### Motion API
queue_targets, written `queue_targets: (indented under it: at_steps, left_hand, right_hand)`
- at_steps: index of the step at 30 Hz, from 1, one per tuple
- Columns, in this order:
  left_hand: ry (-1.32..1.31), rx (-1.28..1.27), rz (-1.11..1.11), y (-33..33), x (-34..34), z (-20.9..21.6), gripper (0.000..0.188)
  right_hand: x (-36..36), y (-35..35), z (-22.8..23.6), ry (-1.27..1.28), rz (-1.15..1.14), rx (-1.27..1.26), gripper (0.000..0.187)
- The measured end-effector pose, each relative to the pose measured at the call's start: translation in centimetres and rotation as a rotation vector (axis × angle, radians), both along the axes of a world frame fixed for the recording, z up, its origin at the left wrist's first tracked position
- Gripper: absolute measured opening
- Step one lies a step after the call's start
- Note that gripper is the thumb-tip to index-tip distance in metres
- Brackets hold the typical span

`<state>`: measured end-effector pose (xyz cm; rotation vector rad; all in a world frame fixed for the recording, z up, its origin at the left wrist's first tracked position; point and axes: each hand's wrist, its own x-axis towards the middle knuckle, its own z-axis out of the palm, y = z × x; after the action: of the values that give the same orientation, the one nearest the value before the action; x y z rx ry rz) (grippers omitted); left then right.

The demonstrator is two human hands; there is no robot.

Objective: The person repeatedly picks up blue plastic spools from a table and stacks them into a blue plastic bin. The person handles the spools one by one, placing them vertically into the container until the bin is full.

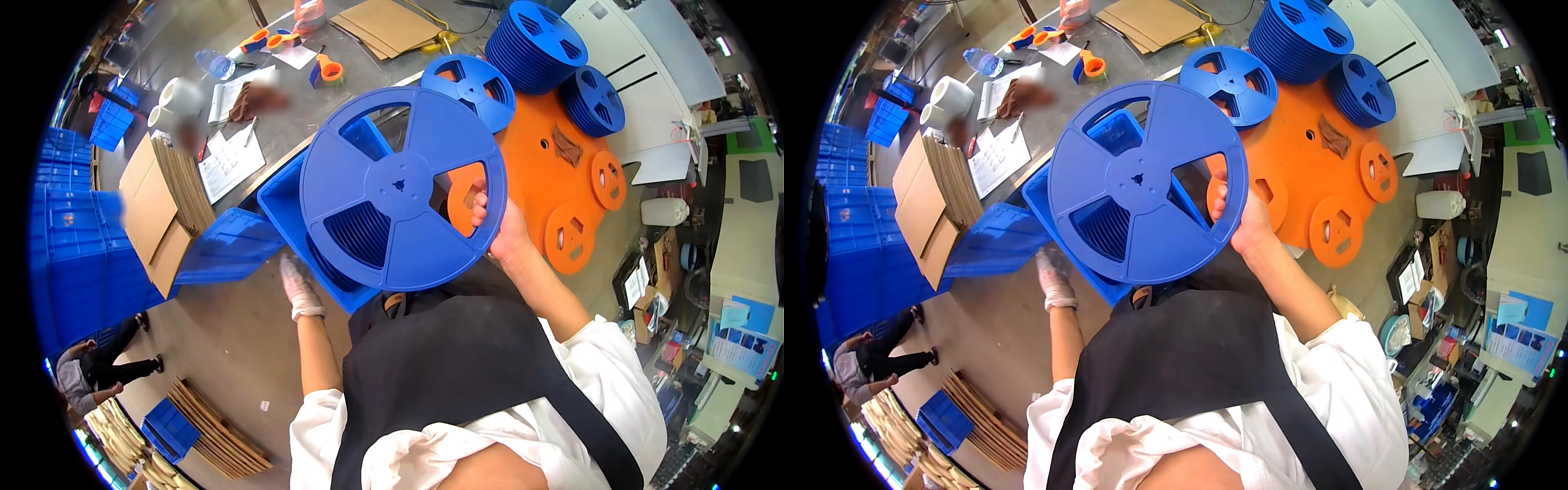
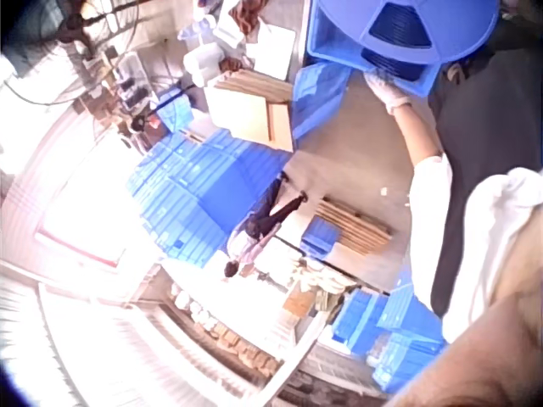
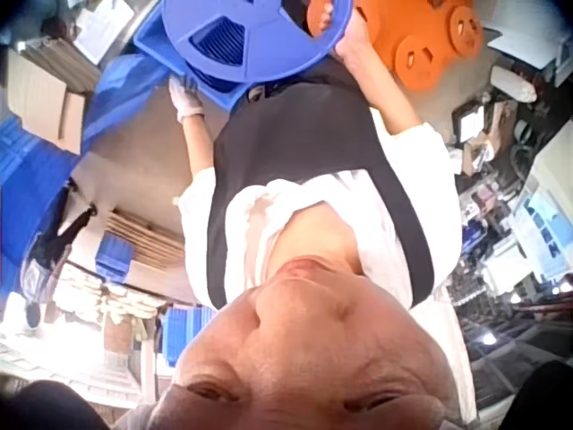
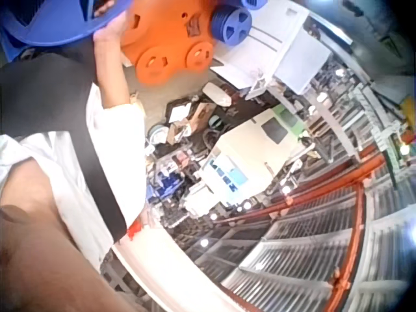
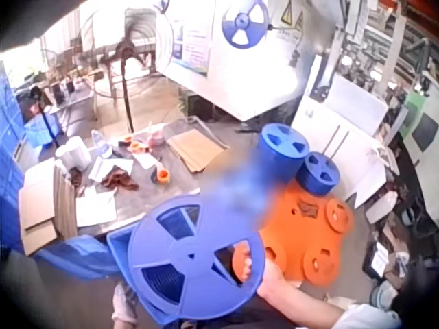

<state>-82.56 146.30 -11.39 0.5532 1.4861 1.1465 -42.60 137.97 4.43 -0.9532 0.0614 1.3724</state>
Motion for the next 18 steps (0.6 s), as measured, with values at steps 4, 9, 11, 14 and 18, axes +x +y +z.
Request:
queue_targets:
  at_steps: [4,9,11,14,18]
  left_hand:
    - [0.758,0.480,-0.203,3.9,5.8,8.2,0.056]
    - [1.394,0.739,-0.754,3.6,19.6,15.7,0.063]
    - [1.137,0.859,-0.847,1.9,24.0,16.2,0.066]
    - [1.207,0.819,-0.933,3.5,22.4,17.4,0.063]
    - [1.376,0.610,-0.629,5.5,18.7,10.5,0.061]
  right_hand:
    - [0.7,0.4,0.0,-0.013,0.010,-0.038,0.025]
    - [-1.3,1.5,2.2,0.003,0.151,-0.084,0.032]
    - [-1.4,1.2,2.3,0.027,0.182,-0.069,0.034]
    - [0.8,0.4,2.5,0.051,0.167,-0.069,0.036]
    - [1.3,0.6,2.9,0.037,0.153,-0.096,0.035]
